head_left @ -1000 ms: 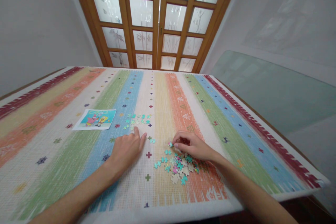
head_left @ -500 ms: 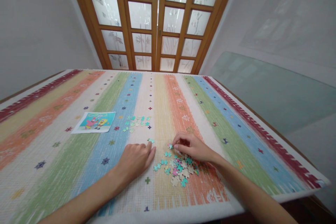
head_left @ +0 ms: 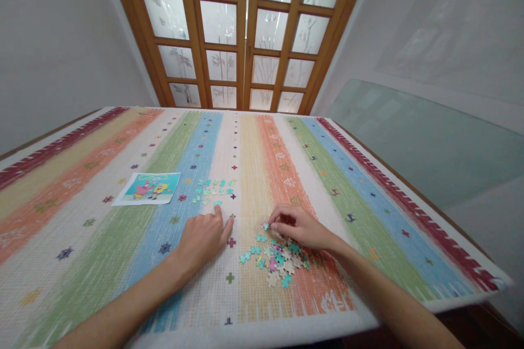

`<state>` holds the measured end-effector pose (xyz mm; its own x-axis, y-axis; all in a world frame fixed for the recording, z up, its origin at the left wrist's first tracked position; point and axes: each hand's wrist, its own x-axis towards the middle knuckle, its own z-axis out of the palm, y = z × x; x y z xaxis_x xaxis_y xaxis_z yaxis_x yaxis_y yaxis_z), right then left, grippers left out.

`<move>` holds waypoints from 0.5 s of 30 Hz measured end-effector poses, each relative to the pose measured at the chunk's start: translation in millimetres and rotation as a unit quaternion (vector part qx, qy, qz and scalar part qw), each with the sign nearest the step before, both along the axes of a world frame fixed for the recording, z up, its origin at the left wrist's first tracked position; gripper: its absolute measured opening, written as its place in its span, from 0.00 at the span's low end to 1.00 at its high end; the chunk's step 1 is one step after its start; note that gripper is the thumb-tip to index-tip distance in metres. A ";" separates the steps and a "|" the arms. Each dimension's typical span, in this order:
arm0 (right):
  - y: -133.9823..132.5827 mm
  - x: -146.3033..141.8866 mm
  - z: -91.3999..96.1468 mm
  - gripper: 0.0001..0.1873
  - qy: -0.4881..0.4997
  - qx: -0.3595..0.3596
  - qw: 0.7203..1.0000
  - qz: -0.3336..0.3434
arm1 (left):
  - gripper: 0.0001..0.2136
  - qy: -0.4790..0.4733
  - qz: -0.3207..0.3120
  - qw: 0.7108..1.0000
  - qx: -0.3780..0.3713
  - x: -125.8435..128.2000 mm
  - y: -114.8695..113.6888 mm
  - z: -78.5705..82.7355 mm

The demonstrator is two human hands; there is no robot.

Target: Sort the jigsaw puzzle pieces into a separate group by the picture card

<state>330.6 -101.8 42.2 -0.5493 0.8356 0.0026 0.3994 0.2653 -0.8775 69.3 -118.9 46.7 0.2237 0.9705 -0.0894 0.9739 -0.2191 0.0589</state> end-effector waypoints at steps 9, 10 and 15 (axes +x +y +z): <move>-0.1 0.4 1.5 0.08 -0.001 -0.003 1.000 -0.001 | 0.27 0.054 0.003 0.998 -0.008 0.5 1.6 1.8; 0.0 0.6 1.7 0.08 -0.001 0.000 1.000 -0.003 | 0.27 0.055 0.002 0.998 -0.009 0.3 1.8 1.4; 1.1 2.7 2.1 0.09 0.007 0.009 1.000 -0.013 | 0.27 0.034 0.008 0.999 0.001 -0.4 1.4 -0.1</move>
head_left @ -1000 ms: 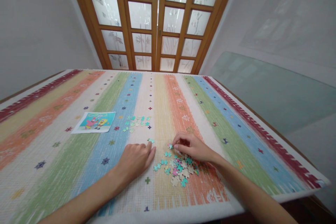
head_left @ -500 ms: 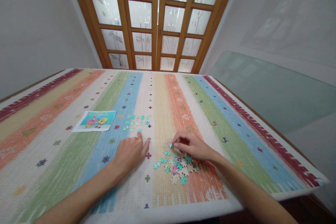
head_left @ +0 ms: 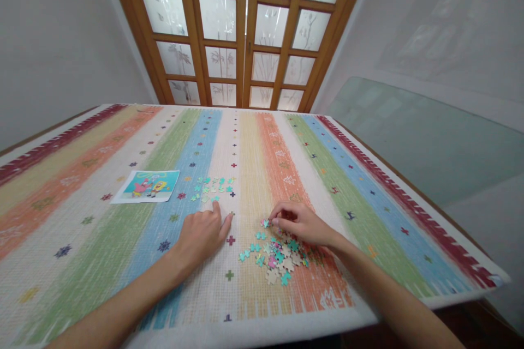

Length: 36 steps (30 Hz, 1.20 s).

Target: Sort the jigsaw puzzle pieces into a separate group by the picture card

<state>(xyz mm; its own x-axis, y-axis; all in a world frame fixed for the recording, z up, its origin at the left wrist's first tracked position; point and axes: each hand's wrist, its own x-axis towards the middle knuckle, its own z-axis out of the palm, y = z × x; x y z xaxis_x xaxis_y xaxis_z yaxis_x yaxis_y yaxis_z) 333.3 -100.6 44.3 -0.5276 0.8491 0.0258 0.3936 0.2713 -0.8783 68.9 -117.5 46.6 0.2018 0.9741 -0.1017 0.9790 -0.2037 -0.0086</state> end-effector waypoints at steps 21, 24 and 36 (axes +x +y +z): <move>2.1 4.5 1.0 0.10 -0.005 0.018 0.999 -0.034 | 0.28 0.034 0.027 0.999 0.002 -1.4 3.2 1.0; 1.8 4.6 1.9 0.10 0.001 0.013 0.999 -0.039 | 0.28 0.015 0.033 0.999 0.009 -3.9 3.3 -1.8; 16.7 27.5 5.6 0.08 -0.043 0.075 0.994 -0.066 | 0.26 0.018 0.013 0.999 0.034 -1.6 1.4 5.0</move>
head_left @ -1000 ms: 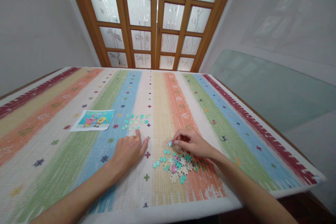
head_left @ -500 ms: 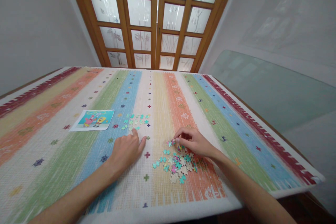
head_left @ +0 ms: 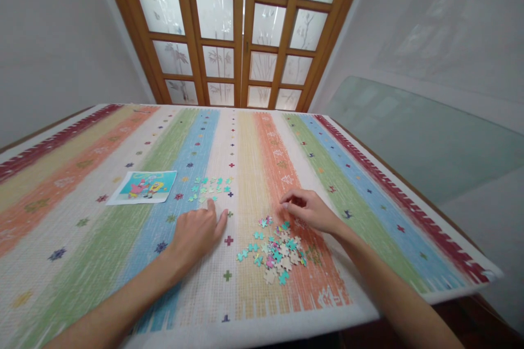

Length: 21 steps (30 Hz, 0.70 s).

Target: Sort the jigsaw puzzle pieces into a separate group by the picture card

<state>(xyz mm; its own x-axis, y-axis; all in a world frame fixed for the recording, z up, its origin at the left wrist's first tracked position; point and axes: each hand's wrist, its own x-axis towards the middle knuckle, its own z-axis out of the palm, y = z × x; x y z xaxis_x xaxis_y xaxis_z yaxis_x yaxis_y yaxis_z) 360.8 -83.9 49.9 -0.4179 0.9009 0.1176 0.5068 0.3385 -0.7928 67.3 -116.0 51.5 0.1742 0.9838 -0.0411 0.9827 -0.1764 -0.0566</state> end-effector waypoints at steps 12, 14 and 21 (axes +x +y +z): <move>7.9 24.4 4.2 0.11 -0.138 -0.037 0.967 0.210 | 0.17 -0.088 -0.230 0.954 0.169 -6.7 -1.5 -32.8; 8.0 23.7 2.5 0.10 -0.144 -0.036 0.968 0.205 | 0.17 -0.111 -0.261 0.937 0.206 -5.5 -3.6 -35.4; 6.0 21.0 3.1 0.05 -0.164 -0.062 0.970 0.171 | 0.16 -0.120 -0.372 0.903 0.178 1.4 -10.2 -34.5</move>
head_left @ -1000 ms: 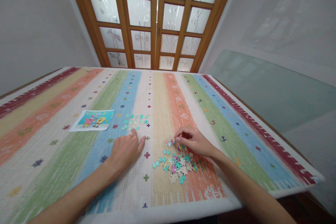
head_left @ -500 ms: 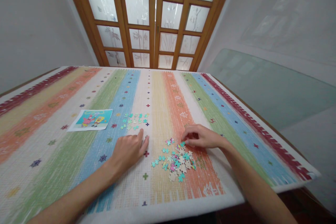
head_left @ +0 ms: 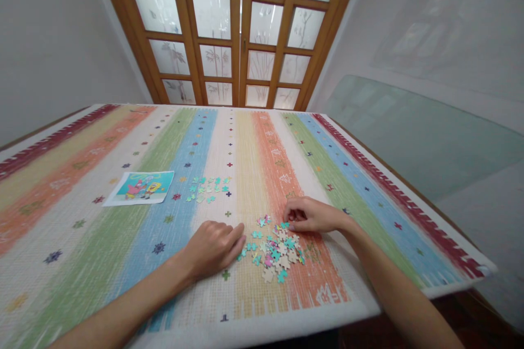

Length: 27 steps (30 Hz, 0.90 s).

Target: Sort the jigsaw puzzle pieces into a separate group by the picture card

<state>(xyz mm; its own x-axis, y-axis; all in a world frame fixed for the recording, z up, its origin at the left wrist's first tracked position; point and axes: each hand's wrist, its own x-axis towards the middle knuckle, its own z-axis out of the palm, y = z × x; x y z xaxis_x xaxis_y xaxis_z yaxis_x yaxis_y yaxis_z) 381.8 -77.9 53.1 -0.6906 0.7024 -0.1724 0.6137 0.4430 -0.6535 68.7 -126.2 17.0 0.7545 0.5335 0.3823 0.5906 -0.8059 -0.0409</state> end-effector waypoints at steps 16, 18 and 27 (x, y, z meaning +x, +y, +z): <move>-1.5 -7.1 -2.2 0.09 0.035 0.153 0.988 -0.014 | 0.13 0.025 -0.021 0.999 -0.026 2.6 -1.8 -2.9; -2.5 -7.4 -4.6 0.12 0.023 0.165 0.986 0.001 | 0.12 0.026 -0.021 0.999 -0.027 2.8 -1.2 -3.6; -10.8 -11.6 -1.5 0.10 0.028 0.184 0.983 0.000 | 0.13 0.033 -0.020 0.999 -0.020 2.7 -0.6 -3.2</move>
